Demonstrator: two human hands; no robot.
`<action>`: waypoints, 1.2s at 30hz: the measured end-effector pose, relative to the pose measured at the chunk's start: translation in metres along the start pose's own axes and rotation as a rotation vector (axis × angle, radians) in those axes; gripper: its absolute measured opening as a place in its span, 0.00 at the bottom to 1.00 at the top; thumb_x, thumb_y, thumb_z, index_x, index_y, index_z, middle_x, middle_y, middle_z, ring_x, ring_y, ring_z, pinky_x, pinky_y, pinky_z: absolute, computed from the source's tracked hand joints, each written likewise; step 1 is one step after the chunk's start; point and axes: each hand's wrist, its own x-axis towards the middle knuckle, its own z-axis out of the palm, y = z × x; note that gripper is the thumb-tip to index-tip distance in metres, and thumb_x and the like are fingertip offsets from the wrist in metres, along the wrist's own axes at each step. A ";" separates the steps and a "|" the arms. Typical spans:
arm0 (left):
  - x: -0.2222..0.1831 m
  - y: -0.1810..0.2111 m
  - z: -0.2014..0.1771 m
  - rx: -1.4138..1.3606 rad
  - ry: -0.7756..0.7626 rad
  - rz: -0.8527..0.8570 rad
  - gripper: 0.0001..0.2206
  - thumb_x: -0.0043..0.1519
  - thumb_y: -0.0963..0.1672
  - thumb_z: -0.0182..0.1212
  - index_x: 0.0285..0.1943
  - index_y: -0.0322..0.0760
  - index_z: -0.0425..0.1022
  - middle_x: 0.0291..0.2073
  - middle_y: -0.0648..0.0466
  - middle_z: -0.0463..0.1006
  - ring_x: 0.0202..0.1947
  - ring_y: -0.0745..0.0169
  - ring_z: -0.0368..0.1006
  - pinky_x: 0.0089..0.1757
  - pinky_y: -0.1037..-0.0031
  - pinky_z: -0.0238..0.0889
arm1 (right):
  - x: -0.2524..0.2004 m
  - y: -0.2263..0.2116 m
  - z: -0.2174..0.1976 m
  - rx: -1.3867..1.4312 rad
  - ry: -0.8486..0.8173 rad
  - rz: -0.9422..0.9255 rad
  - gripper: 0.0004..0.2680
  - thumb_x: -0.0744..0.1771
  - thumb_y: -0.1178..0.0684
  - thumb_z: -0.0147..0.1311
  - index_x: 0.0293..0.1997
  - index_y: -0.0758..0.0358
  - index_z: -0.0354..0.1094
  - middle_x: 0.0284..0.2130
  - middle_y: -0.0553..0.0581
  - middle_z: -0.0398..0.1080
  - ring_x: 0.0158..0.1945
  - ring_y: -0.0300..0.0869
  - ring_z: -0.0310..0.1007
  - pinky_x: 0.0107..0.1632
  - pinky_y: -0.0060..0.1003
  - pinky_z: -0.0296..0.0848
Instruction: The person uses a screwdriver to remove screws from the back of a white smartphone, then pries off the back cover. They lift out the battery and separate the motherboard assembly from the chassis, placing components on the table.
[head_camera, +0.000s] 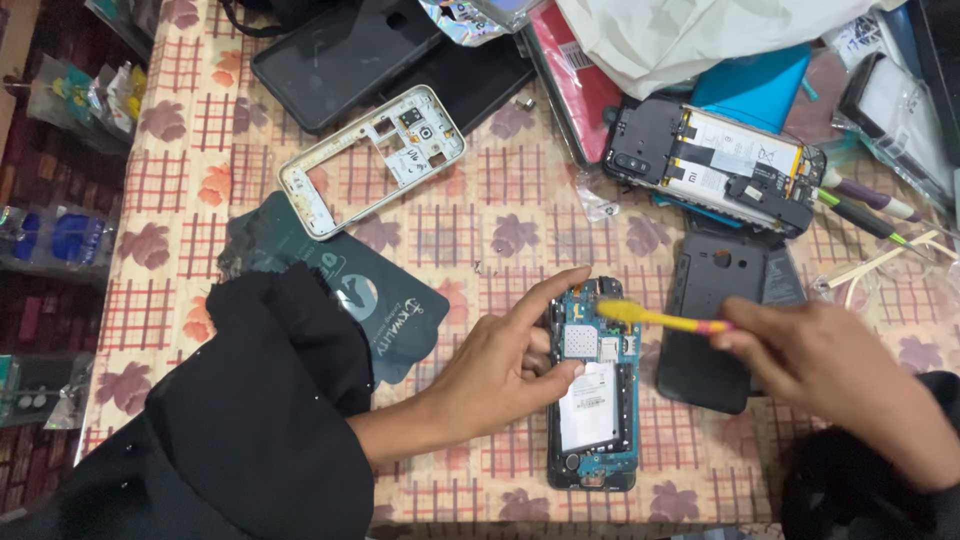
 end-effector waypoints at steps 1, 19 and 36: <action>0.001 0.000 -0.001 -0.003 -0.007 -0.025 0.38 0.61 0.38 0.60 0.82 0.43 0.46 0.24 0.50 0.81 0.25 0.67 0.77 0.33 0.75 0.71 | -0.003 0.002 -0.003 -0.002 -0.121 0.091 0.11 0.67 0.41 0.52 0.46 0.51 0.77 0.21 0.58 0.75 0.20 0.49 0.77 0.29 0.45 0.74; 0.002 -0.008 0.000 -0.231 0.059 0.117 0.38 0.66 0.37 0.57 0.84 0.42 0.39 0.35 0.58 0.80 0.34 0.79 0.71 0.37 0.80 0.65 | -0.020 0.024 -0.010 0.049 -0.049 0.242 0.11 0.66 0.43 0.52 0.44 0.54 0.75 0.20 0.56 0.76 0.25 0.52 0.78 0.30 0.46 0.71; 0.003 -0.002 0.002 -0.075 0.079 0.009 0.35 0.64 0.37 0.59 0.80 0.43 0.47 0.27 0.57 0.80 0.26 0.79 0.66 0.30 0.81 0.62 | -0.014 0.009 -0.021 -0.073 -0.598 0.192 0.13 0.65 0.34 0.49 0.47 0.39 0.76 0.24 0.47 0.79 0.28 0.43 0.82 0.35 0.43 0.76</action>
